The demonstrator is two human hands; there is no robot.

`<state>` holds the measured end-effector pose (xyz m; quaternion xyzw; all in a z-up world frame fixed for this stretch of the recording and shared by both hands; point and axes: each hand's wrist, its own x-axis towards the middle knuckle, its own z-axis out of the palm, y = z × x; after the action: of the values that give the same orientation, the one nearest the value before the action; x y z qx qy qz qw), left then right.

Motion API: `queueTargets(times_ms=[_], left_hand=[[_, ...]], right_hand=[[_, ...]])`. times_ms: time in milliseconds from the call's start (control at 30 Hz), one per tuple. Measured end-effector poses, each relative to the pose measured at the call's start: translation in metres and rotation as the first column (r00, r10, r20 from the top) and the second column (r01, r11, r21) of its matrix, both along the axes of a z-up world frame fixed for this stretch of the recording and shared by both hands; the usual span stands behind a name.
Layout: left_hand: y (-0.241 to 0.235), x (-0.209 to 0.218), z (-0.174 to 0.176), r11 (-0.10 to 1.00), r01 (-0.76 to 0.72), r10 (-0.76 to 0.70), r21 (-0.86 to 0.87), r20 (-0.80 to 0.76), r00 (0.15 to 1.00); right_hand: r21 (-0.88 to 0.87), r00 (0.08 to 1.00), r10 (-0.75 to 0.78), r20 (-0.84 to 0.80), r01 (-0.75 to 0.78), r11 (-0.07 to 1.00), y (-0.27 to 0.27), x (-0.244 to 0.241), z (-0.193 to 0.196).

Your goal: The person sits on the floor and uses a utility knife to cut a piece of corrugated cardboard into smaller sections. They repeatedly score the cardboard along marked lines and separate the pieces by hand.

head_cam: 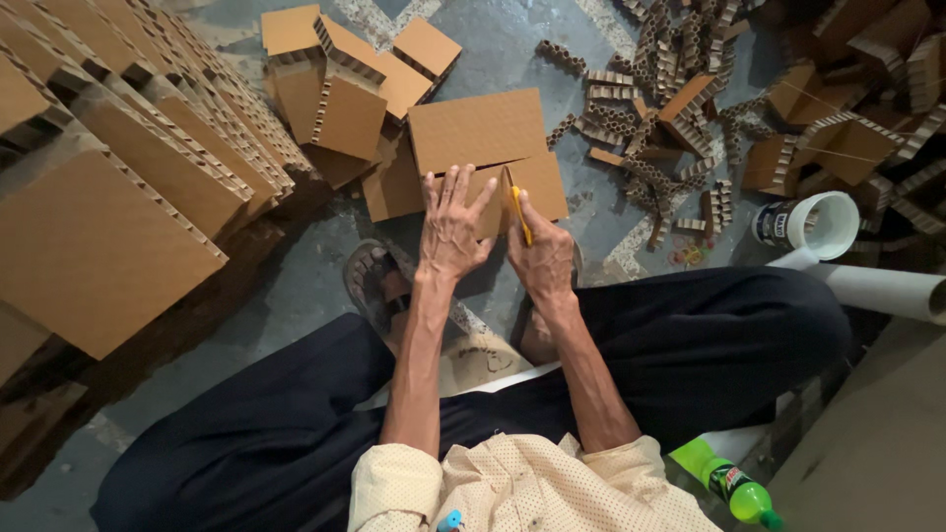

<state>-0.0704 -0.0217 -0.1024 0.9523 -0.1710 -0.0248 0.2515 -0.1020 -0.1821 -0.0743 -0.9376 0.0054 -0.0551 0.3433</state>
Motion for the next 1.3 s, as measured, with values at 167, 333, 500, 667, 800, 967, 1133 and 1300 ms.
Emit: queueTargets(times_ms=[167,333,500,667,800,967,1133,1300], left_hand=[[0.0,0.0,0.001,1.0,-0.002,0.002,-0.011,-0.013,1.0],[0.0,-0.001,-0.001,0.999,-0.008,0.008,-0.035,-0.006,1.0],[0.003,-0.002,-0.009,0.994,-0.009,0.011,-0.11,0.018,1.0],[0.003,0.0,-0.022,0.993,0.016,-0.013,-0.117,0.027,1.0],[0.005,-0.001,-0.035,0.992,0.034,-0.023,-0.123,0.095,0.995],[0.008,-0.001,-0.044,0.996,0.058,-0.048,-0.061,0.149,0.988],[0.007,0.001,-0.041,0.998,0.063,-0.061,-0.007,0.155,0.986],[0.005,-0.001,-0.039,0.999,0.053,-0.052,-0.003,0.154,0.987]], right_hand=[[-0.015,0.997,0.026,0.075,-0.025,1.0,-0.002,0.0,0.0],[0.01,0.999,0.021,0.042,-0.022,1.0,-0.003,0.001,0.002],[0.014,1.0,0.01,-0.008,-0.01,1.0,0.0,0.004,0.004],[-0.071,0.999,0.03,0.011,-0.029,0.997,0.0,0.014,0.003],[-0.053,0.998,0.054,0.042,-0.051,0.997,-0.001,0.019,0.005],[-0.015,0.998,0.058,0.006,-0.058,0.998,-0.005,0.014,0.008],[-0.098,0.998,0.063,-0.012,-0.064,0.993,-0.008,0.003,0.01],[-0.124,0.995,0.079,-0.067,-0.087,0.988,-0.014,-0.008,0.004]])
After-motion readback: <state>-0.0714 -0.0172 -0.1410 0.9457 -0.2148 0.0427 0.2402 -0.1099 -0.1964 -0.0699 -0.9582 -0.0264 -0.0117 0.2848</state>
